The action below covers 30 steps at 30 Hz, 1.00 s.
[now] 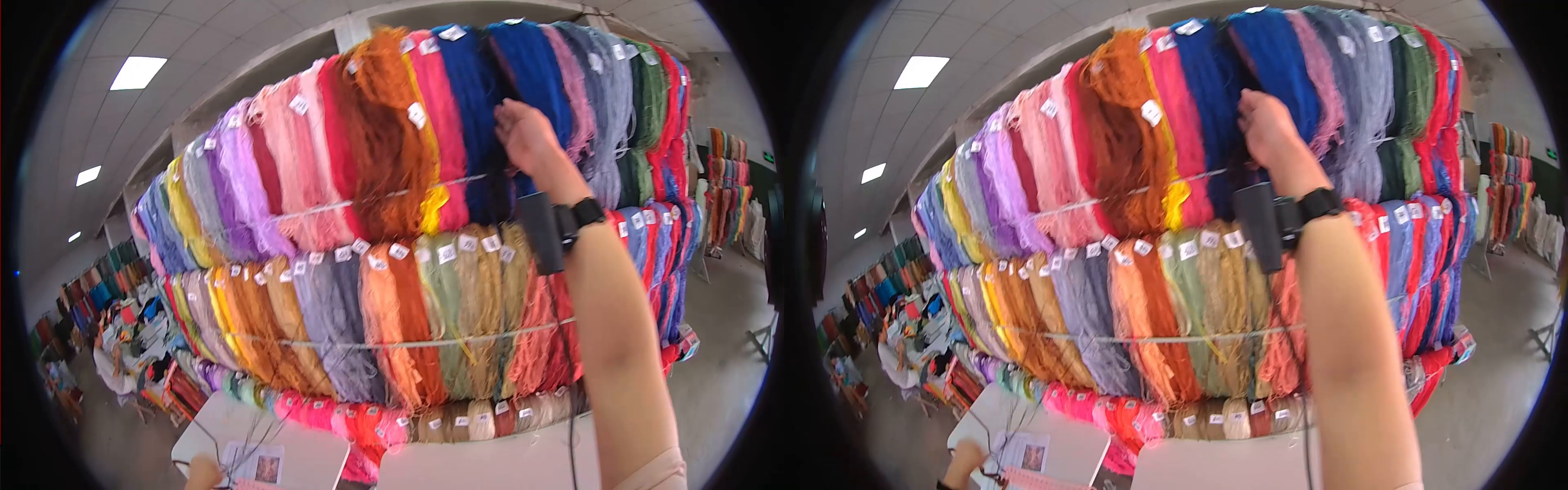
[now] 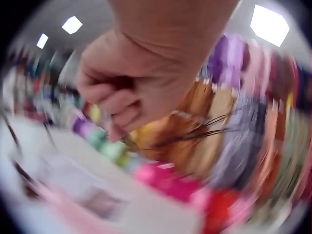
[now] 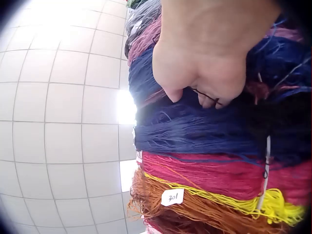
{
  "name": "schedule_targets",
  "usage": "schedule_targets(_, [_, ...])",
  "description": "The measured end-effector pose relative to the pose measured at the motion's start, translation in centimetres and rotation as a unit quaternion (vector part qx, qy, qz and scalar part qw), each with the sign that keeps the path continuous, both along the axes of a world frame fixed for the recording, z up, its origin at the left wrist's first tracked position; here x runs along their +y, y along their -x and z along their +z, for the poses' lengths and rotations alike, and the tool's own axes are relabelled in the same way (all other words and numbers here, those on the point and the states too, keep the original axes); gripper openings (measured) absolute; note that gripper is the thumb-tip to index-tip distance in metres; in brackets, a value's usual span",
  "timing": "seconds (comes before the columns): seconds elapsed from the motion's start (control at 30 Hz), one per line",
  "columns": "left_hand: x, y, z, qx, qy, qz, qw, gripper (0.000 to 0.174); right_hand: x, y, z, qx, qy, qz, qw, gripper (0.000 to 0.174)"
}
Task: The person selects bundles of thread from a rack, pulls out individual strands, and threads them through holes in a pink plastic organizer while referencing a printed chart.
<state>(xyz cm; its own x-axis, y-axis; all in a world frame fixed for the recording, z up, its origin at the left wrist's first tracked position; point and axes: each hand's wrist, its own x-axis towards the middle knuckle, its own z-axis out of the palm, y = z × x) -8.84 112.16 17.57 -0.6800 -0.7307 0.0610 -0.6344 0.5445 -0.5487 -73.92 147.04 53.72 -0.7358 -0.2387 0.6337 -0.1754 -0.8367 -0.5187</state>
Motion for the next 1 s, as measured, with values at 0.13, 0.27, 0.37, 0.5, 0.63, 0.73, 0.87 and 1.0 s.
schedule_targets(0.13, [8.8, -11.2, 4.1, 0.362, -0.272, 0.233, 0.861, 0.007, -0.1, -3.1, -1.6, 0.102, -0.101, -0.388, 0.910, 0.033])
schedule_targets(0.27, [16.3, -6.1, 12.9, 0.502, -0.344, 0.075, 0.790, 0.018, -6.0, -17.0, -8.9, 0.246, -0.028, -0.231, 0.941, 0.036])
schedule_targets(0.37, [18.6, -3.5, 15.2, 0.506, -0.421, 0.045, 0.751, 0.015, -9.3, -32.1, -15.9, 0.574, -0.236, -0.340, 0.707, 0.031])
schedule_targets(0.5, [18.5, -6.1, 14.3, 0.532, -0.519, 0.060, 0.667, 0.016, -7.2, -42.9, -17.6, 0.628, -0.471, -0.264, 0.561, 0.029])
schedule_targets(0.63, [15.6, -10.2, 13.7, 0.511, -0.566, 0.044, 0.645, 0.016, -9.6, -49.4, -18.7, 0.569, -0.443, -0.055, 0.691, 0.021])
schedule_targets(0.73, [13.2, -13.1, 12.6, 0.495, -0.571, 0.004, 0.655, 0.013, -14.5, -55.8, -20.4, 0.625, -0.373, -0.076, 0.682, 0.013])
schedule_targets(0.87, [11.2, -18.3, 14.2, 0.487, -0.522, -0.076, 0.696, 0.011, -16.3, -59.2, -18.1, 0.646, -0.455, -0.255, 0.557, 0.014])
schedule_targets(1.0, [8.7, -21.8, 15.1, 0.467, -0.518, -0.100, 0.710, 0.009, -16.1, -58.6, -13.9, 0.611, -0.387, -0.297, 0.623, 0.015])
